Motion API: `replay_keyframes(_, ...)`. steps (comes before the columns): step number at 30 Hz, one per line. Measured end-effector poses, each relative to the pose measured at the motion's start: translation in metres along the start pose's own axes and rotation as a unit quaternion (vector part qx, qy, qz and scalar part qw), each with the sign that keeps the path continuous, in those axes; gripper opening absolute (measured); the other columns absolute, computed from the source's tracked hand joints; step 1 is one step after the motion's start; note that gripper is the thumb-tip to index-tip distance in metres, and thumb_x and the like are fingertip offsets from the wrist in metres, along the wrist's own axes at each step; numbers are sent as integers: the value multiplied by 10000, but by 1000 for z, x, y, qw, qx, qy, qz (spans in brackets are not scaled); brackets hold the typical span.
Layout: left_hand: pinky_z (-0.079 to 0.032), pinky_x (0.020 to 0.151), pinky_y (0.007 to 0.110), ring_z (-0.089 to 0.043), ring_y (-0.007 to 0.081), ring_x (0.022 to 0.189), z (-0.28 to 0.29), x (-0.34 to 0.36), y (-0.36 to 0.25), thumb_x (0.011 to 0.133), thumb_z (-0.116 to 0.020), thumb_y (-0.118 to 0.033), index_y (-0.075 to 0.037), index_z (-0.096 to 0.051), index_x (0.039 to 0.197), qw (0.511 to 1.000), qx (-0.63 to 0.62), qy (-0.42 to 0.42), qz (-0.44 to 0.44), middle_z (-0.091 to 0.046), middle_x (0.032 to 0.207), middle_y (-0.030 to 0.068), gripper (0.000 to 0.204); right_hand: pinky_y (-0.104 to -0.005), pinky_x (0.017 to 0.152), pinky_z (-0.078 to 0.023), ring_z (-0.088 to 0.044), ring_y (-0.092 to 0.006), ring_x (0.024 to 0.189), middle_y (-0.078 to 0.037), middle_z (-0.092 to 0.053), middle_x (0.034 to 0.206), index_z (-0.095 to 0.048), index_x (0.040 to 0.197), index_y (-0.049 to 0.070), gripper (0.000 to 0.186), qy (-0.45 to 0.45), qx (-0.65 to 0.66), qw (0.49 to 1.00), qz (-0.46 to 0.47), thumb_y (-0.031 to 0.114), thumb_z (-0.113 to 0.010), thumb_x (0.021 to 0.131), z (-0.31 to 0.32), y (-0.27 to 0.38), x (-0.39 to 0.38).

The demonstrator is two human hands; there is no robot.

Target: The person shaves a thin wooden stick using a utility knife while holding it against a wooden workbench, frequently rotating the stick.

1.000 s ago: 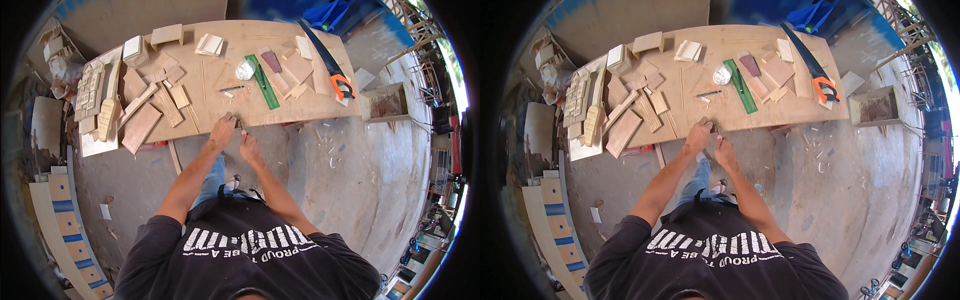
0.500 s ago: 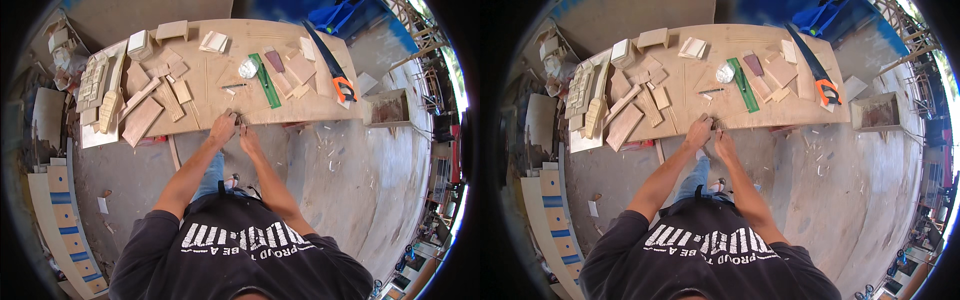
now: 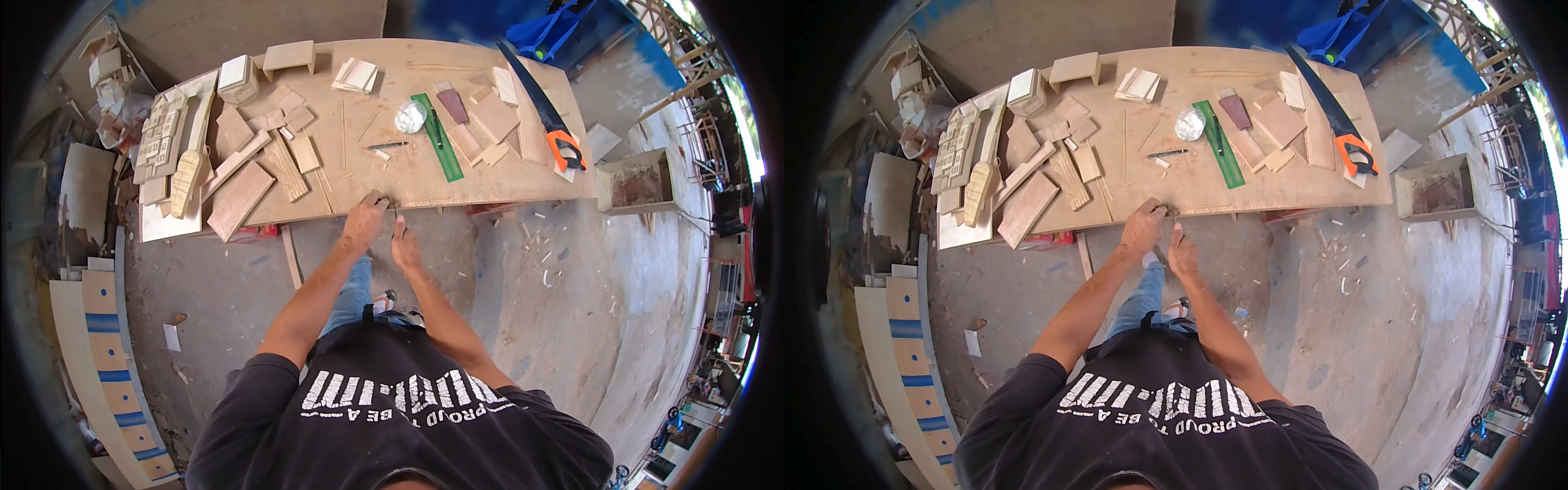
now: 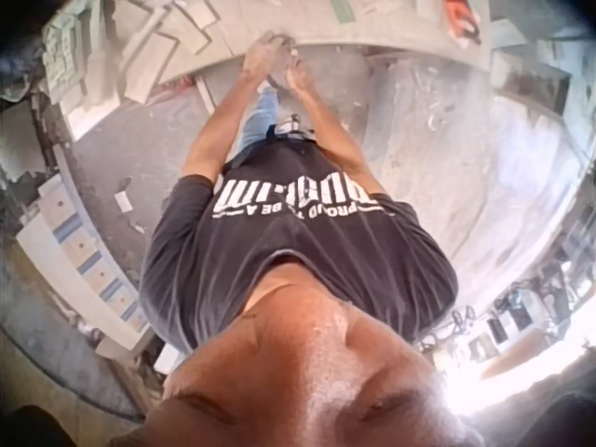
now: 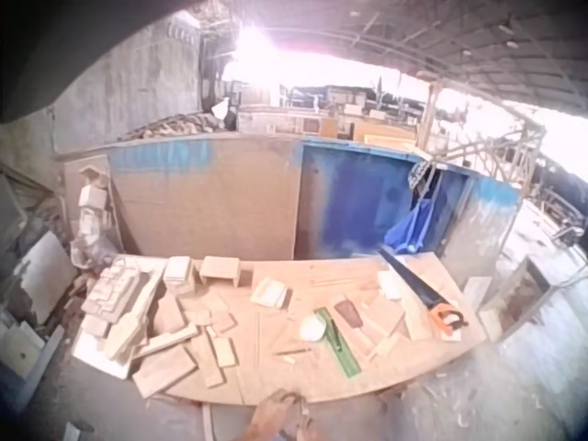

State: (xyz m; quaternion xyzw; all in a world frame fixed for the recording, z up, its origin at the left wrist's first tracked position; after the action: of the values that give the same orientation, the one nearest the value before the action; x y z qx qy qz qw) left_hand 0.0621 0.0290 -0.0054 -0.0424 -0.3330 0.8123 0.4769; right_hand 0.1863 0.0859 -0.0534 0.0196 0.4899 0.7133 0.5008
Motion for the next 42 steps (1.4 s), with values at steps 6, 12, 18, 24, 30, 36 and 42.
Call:
replay_keyframes(6, -573, 806, 387, -679, 301, 946, 1, 3, 0, 794, -583, 6, -43, -725, 1006, 999, -39, 9, 5, -679, 1049, 107, 259, -561, 938, -446, -581, -561, 1062, -412, -613, 1026, -688, 954, -115, 789, -24, -33, 999, -6, 547, -268, 1038, 4, 13, -3)
replay_keyframes(12, -572, 820, 380, -674, 279, 981, -4, 3, 2, 777, -585, 7, -45, -730, 1002, 999, -17, 48, -19, -679, 1056, 88, 273, -575, 926, -441, -573, -565, 1081, -441, -591, 1011, -674, 947, -147, 795, -6, -41, 999, -3, 546, -294, 1035, 6, 15, 2)
replay_keyframes(18, -571, 809, 391, -674, 301, 960, -3, 8, 6, 795, -603, -24, -39, -719, 1005, 998, -42, 19, -33, -671, 1041, 97, 241, -577, 919, -454, -583, -563, 1055, -407, -618, 1011, -687, 951, -114, 749, -3, -47, 999, 7, 521, -300, 1040, 0, 9, 16)
replay_keyframes(24, -561, 754, 427, -674, 354, 879, 2, 11, 6, 836, -616, -39, -44, -713, 984, 997, -59, 2, 45, -661, 1005, 136, 178, -562, 854, -474, -616, -539, 944, -363, -644, 911, -666, 978, -116, 788, 11, -56, 998, -13, 591, -321, 1021, 7, 2, 28)
replay_keyframes(30, -545, 726, 440, -672, 369, 857, 2, 8, 7, 870, -618, -41, -28, -718, 970, 996, -56, -39, 65, -665, 977, 150, 142, -319, 399, -342, -435, -146, 421, -37, -473, 550, -511, 735, 75, 716, 99, 219, 969, -62, 733, -348, 963, 3, -9, 7)
replay_keyframes(36, -548, 715, 441, -676, 362, 852, 4, 6, 4, 874, -595, -34, -36, -725, 968, 995, -64, -39, 64, -668, 978, 135, 161, -309, 383, -302, -406, -123, 407, -4, -438, 527, -492, 724, 84, 703, 71, 125, 990, -8, 722, -335, 972, 7, -24, 20)
replay_keyframes(42, -558, 720, 432, -680, 354, 853, 6, 7, 1, 880, -573, -37, -33, -729, 960, 996, -57, -38, 53, -675, 996, 129, 175, -389, 502, -413, -533, -226, 490, -73, -514, 533, -554, 689, 44, 768, 38, -1, 998, 55, 702, -291, 986, 4, -32, 30)
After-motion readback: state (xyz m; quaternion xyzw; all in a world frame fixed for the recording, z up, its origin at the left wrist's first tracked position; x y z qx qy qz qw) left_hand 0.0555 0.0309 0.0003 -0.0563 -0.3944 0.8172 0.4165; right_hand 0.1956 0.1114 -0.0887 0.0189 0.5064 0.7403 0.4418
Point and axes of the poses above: each hand's wrist, its own x-axis towards the middle knuckle, its own z-axis out of the back of the hand, y = z × x, the point moved 6 cm from there along x, towards the middle knuckle
